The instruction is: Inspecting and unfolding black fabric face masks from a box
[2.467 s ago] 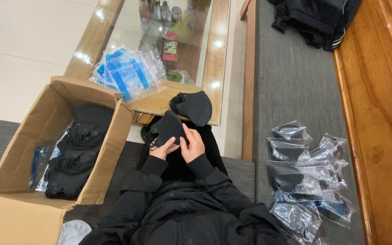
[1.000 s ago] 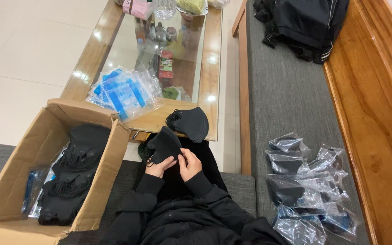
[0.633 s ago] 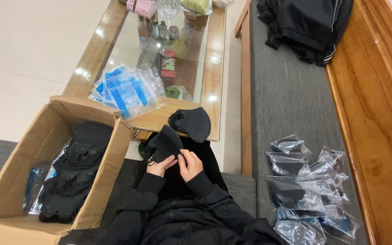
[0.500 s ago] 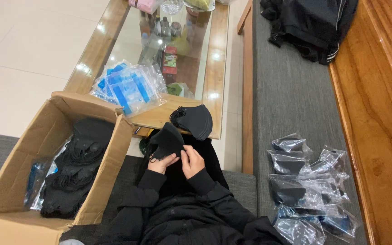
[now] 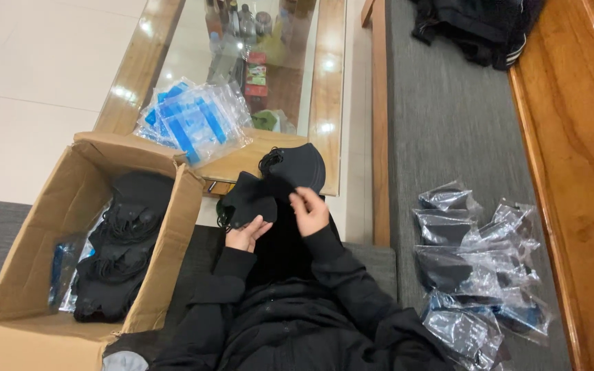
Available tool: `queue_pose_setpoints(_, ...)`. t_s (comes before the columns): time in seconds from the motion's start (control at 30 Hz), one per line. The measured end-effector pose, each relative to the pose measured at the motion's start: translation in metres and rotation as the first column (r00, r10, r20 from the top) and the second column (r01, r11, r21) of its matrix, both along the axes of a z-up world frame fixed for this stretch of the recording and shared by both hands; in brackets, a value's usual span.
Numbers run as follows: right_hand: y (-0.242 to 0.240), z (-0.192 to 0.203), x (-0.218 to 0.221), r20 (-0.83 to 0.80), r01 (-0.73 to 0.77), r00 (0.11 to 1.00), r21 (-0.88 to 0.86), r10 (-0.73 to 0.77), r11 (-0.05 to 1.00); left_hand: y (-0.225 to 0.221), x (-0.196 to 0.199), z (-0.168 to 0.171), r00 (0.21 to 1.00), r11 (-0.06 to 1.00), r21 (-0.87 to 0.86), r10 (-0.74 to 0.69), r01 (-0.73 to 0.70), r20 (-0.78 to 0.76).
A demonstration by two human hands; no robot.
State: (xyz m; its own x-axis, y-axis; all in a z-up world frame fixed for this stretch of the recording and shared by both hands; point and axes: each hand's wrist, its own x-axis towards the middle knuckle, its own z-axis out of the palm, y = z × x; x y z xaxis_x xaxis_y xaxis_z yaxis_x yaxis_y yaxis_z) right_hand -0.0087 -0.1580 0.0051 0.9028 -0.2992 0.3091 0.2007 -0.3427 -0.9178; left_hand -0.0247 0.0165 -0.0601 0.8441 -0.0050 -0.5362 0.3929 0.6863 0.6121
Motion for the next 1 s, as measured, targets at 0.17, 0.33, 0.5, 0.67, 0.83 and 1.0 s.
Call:
queue_pose_setpoints(0.17, -0.04, -0.048, 0.026, -0.319, 0.187, 0.942, 0.244, -0.104, 0.952, 0.006, -0.006, 0.005, 0.999, 0.998, -0.062, 0.007, -0.011, -0.054)
queue_pose_setpoints(0.33, -0.059, -0.072, 0.037, -0.36, 0.21, 0.924, 0.188, -0.131, 0.959, 0.005, -0.004, 0.032, 0.999, 0.997, -0.077, 0.011, -0.014, -0.045)
queue_pose_setpoints(0.5, -0.057, -0.061, 0.036, -0.362, 0.153, 0.929, 0.182, -0.079, 0.971, 0.003, -0.004, 0.036, 0.999, 0.997, -0.081, 0.019, -0.021, -0.028)
queue_pose_setpoints(0.67, -0.047, -0.025, 0.029, -0.395, 0.092, 0.917, 0.067, -0.058, 0.993, 0.005, -0.005, 0.036, 0.999, 0.995, -0.096, -0.013, 0.009, -0.036)
queue_pose_setpoints(0.83, -0.042, -0.009, 0.028, -0.457, 0.041, 0.883, -0.143, -0.103, 0.989, 0.005, 0.0, -0.004, 1.0, 0.995, -0.096, -0.005, 0.004, -0.004)
queue_pose_setpoints(1.0, -0.042, -0.006, 0.027, -0.449, 0.003, 0.882, -0.291, -0.14, 0.957, 0.005, -0.003, 0.018, 1.0, 0.992, -0.126, 0.006, -0.009, -0.018)
